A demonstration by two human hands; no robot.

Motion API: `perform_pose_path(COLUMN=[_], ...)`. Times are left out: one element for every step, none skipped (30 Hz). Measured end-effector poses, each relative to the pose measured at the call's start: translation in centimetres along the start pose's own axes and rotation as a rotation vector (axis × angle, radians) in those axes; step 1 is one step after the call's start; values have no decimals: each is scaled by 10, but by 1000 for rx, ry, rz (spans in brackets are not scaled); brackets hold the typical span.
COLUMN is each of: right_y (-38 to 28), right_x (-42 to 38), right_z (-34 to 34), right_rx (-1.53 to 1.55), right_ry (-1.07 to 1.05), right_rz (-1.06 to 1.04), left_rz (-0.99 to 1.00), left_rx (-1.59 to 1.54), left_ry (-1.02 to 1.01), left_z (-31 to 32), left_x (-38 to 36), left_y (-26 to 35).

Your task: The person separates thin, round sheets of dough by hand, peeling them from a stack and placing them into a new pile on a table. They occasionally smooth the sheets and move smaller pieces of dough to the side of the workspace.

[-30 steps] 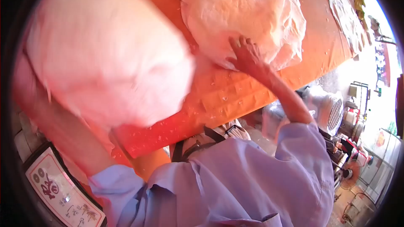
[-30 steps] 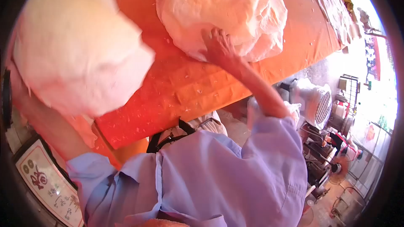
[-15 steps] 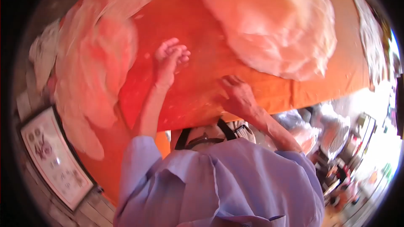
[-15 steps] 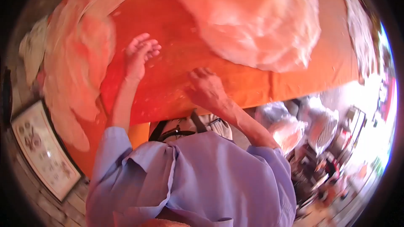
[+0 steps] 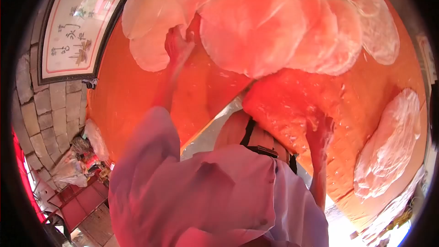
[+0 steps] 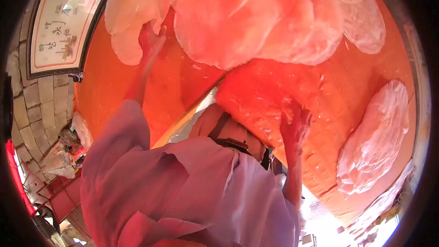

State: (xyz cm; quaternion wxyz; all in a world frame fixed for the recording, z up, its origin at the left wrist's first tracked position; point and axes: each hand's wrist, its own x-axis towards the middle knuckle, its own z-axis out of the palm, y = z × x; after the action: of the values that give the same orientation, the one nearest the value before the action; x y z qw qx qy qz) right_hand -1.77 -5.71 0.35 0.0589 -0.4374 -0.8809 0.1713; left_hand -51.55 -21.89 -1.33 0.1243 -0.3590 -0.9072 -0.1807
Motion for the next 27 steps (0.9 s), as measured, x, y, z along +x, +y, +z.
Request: perform_pose_path(right_y=[-2,-7,-14,-20,-25,-34,-46,-58,-70,-82,-96,-114,-129,-143,-158,-177,-196,-214,-232,-249,-263,-273,-280,-285,-289,-293,-296], right_x=[1,5,8,11,17,24,31,37,44,53,61,72,82,94,107,121,137,157,175,188,201,211,219,228,236,243,253], right_z=[-5,-9,-12,-14,-17,-21,-24,-27,-28,-27,-26,-27,-19,-12,-4,4,11,18,28,43,57,72,87,99,104,105,108], right_rx=[36,70,102,132,164,161,159,159,195,232,270,338,455,573,692,764,835,980,1123,1292,1460,1424,1389,1355,1292,1227,1161], right_ry=[-16,-30,-32,-36,-34,-11,11,29,16,3,-11,-34,-87,-138,-186,-248,-309,-453,-607,-656,-700,-698,-694,-686,-651,-619,-584], right_rz=[19,38,31,27,24,11,-1,-12,-17,-23,-29,-36,-31,-25,-19,12,50,122,197,213,223,231,244,258,255,252,242], left_rz=[-22,-43,-56,-67,-73,-34,8,48,31,14,-3,-54,-107,-158,-175,-191,-204,-191,-157,-124,-88,-144,-200,-252,-208,-167,-124], left_rx=[103,204,192,177,160,171,184,199,215,232,250,133,16,-100,-137,-174,-215,-275,-419,-563,-710,-720,-731,-742,-625,-508,-392], left_ry=[-10,-18,-107,-198,-285,-293,-301,-313,-301,-289,-277,-275,-272,-266,-275,-287,-303,-378,-409,-430,-441,-457,-477,-499,-405,-311,-212], left_z=[5,11,10,7,7,7,7,5,3,0,-5,-12,-19,-27,-42,-63,-75,-79,-72,-56,-45,-43,-43,-41,-35,-28,-21], left_x=[14,23,27,33,38,44,49,51,56,62,68,72,76,81,86,88,90,90,81,69,63,59,54,52,56,63,73], left_y=[-17,-31,-37,-35,-36,-41,-48,-55,-62,-70,-76,-81,-86,-87,-80,-68,-60,-61,-58,-46,-38,-34,-31,-33,-46,-70,-94])
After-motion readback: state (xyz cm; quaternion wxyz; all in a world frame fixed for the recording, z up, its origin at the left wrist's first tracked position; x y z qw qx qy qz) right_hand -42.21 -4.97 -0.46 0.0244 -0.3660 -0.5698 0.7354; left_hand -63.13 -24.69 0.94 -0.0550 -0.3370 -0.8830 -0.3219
